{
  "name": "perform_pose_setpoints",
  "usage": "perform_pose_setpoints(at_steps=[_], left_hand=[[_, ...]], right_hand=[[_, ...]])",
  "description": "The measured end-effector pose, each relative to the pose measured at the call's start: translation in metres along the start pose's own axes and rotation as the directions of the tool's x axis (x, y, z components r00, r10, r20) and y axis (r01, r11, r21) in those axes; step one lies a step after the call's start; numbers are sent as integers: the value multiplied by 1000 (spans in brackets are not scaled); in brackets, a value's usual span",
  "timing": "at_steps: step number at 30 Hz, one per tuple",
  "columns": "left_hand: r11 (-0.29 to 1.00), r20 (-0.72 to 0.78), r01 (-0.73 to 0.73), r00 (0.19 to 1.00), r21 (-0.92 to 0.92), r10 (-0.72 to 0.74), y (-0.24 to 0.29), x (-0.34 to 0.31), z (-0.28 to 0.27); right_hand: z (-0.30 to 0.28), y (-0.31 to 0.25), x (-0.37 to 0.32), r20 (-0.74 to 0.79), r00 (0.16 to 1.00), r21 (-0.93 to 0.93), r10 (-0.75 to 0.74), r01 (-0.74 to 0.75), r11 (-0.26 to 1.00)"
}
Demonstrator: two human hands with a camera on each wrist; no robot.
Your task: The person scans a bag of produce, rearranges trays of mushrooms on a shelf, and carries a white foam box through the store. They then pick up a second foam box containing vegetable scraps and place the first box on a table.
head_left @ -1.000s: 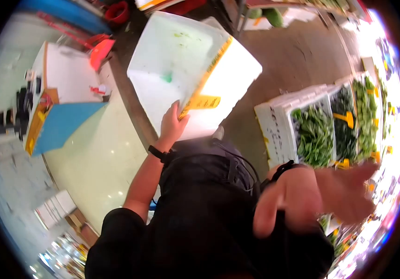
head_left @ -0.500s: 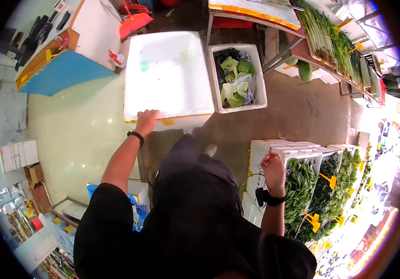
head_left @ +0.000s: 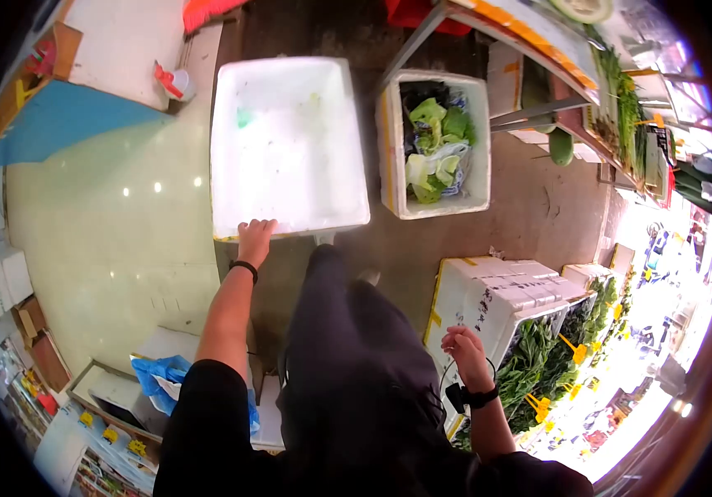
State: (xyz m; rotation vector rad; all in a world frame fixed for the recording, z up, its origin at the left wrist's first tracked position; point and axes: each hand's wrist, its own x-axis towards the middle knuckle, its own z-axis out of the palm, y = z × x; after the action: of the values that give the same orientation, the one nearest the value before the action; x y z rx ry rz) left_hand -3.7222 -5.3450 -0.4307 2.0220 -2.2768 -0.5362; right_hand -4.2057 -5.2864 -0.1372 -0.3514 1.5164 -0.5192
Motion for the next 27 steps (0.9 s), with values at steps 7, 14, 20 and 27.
perform_pose_setpoints(at_steps=[7,14,20,27], left_hand=[[993,89,104,990,58,-109,-64,19,84],[913,243,396,881,96,-407,-104,2,126],[872,341,476,805,116,-485,-92,6,122],[796,392,440,877,-416,-279,-28,61,77]], right_hand=[[41,28,65,1,996,-237,84,-82,968],[46,28,97,-10,993,-291,122,-119,949],[13,10,95,-40,998,-330,-49,33,943],[-35,-15,95,-136,984,-136,-118,99,986]])
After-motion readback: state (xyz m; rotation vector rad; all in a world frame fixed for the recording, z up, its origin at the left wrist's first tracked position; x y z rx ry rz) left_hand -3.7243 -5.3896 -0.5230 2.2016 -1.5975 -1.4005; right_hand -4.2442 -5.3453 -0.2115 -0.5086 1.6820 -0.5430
